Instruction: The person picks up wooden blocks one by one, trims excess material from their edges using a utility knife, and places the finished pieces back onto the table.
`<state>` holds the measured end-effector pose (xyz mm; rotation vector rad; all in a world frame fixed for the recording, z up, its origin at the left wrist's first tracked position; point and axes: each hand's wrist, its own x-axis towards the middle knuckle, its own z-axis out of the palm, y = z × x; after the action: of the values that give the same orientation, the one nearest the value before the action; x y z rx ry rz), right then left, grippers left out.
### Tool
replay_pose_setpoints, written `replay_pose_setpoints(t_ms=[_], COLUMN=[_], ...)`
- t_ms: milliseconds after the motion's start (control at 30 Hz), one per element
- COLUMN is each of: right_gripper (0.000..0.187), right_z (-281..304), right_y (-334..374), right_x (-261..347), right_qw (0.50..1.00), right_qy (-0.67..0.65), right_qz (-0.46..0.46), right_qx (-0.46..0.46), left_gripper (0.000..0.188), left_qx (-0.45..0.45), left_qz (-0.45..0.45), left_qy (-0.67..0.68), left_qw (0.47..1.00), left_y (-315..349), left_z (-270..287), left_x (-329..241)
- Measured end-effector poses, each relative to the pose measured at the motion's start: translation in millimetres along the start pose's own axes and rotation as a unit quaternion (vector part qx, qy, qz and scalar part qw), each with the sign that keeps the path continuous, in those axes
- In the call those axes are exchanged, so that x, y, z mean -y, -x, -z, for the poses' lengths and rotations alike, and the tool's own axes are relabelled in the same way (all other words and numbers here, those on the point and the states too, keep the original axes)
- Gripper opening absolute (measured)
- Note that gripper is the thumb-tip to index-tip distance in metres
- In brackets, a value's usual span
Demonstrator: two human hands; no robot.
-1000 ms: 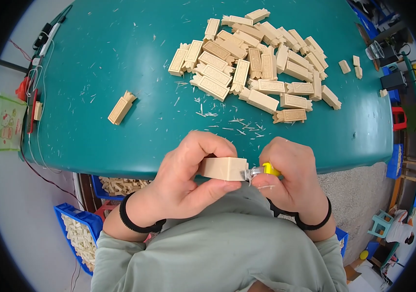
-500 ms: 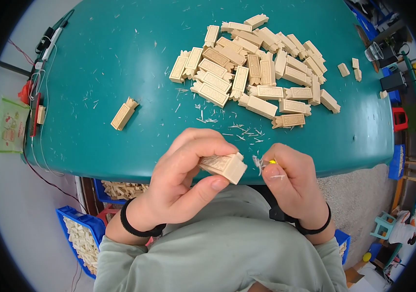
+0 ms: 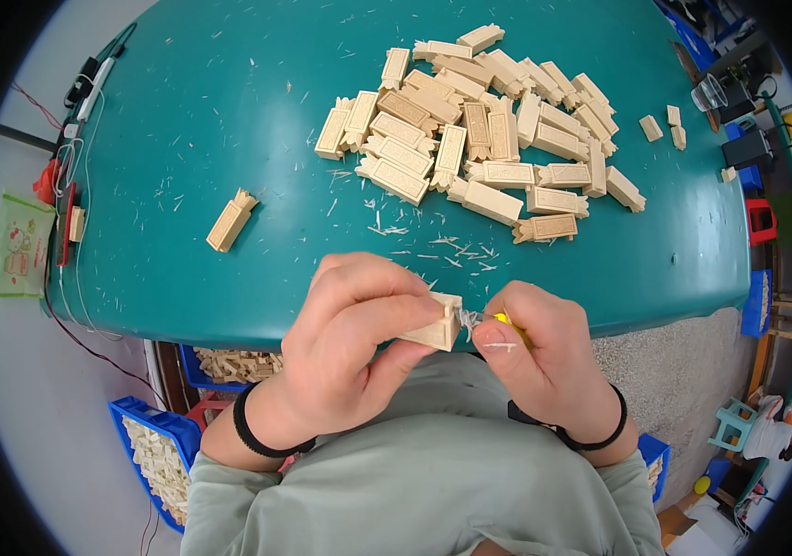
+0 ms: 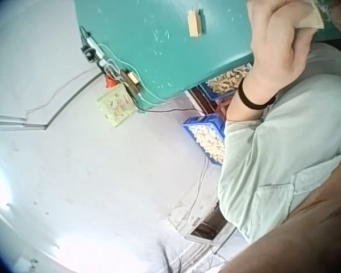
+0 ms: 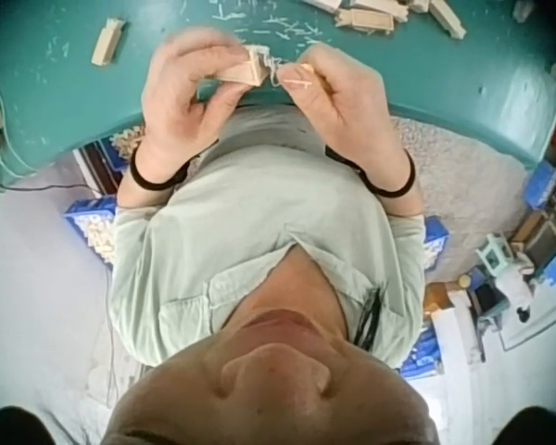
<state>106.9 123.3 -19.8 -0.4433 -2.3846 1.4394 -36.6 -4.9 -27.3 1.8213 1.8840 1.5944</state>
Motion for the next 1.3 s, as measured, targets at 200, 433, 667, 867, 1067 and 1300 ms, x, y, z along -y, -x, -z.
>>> replay_pose_setpoints(t_ms=[200,433,667,867,1067,1300], right_gripper=[0.032,0.032,0.032,0.031,0.027,0.017], right_z=[-2,3,3,-1,2,0], right_y=[-4,-1,-1,-4,-3,-7], right_x=[-15,-4,3,-7,-12,4], right_qw=[0.997,0.999,1.0,0.998,0.997,0.956], right_qy=[0.066,0.002,-0.008,0.065,0.015,-0.276], right_qz=[-0.018,-0.036,-0.015,-0.009,-0.077,-0.095], right_qx=[-0.041,-0.016,0.001,-0.025,-0.005,-0.028], left_gripper=[0.034,0.031,0.036,0.035,0.029,0.027], left_qx=[-0.008,-0.017,-0.013,-0.011,-0.011,0.02], left_qz=[-0.039,0.0,-0.027,-0.052,-0.028,0.101], left_qy=[0.055,0.055,0.008,-0.019,0.025,0.102], left_qw=[0.998,0.998,1.0,0.998,0.999,0.989], left_y=[2,2,0,2,2,5], left_z=[1,0,-1,-2,2,3], left_x=[-1,3,3,3,3,0])
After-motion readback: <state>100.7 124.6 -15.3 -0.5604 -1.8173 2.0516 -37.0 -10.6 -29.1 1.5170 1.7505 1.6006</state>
